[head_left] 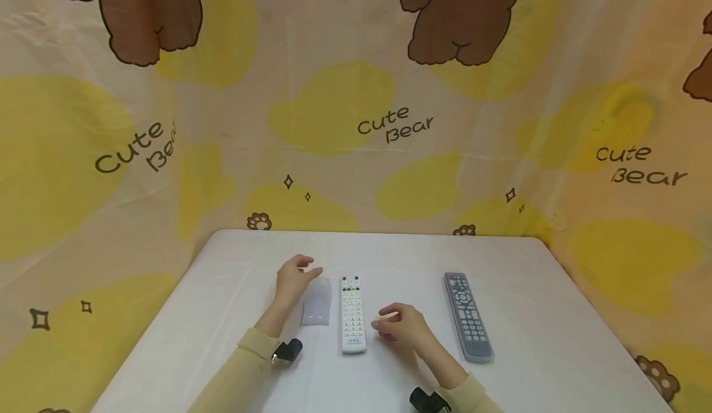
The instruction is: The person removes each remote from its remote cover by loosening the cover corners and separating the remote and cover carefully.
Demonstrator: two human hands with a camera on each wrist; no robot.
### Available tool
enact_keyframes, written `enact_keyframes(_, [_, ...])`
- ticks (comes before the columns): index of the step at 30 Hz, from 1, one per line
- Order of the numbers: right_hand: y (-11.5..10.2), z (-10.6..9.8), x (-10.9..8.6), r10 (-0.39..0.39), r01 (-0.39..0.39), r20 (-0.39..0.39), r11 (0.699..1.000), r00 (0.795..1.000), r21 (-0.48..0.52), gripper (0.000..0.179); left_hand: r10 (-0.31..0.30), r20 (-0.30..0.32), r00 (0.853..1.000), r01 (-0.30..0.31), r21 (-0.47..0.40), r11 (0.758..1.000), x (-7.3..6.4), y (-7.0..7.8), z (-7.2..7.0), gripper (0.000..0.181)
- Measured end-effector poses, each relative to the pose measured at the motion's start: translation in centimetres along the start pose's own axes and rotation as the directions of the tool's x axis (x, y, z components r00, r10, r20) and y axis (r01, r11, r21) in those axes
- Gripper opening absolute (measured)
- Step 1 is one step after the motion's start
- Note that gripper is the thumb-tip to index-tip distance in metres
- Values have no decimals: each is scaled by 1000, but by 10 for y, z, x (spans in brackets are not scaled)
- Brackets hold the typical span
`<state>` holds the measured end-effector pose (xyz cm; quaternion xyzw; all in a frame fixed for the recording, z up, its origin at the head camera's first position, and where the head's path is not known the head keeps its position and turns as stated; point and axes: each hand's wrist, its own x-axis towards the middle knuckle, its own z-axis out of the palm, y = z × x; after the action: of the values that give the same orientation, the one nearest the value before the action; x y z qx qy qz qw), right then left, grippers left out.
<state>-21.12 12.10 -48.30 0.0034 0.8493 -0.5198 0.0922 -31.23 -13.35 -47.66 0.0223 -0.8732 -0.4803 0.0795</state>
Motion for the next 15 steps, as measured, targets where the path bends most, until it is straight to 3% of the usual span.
enact_keyframes(2, [4, -14, 1, 11, -9, -81, 1000, 997, 29, 45, 58, -42, 997, -58, 2, 998, -4, 11, 10, 42])
enact_keyframes(5, [12, -38, 0, 33, -19, -202, 997, 979, 69, 43, 115, -51, 992, -117, -39, 992, -10, 30, 27, 44])
enact_keyframes(9, [21, -72, -3, 47, -36, -294, 998, 955, 43, 43, 144, -12, 990, -144, -119, 982, -20, 54, 50, 41])
enact_keyframes(15, [31, -111, -13, 62, -82, -358, 996, 932, -41, 48, 191, 62, 980, -176, -190, 966, -34, 79, 88, 37])
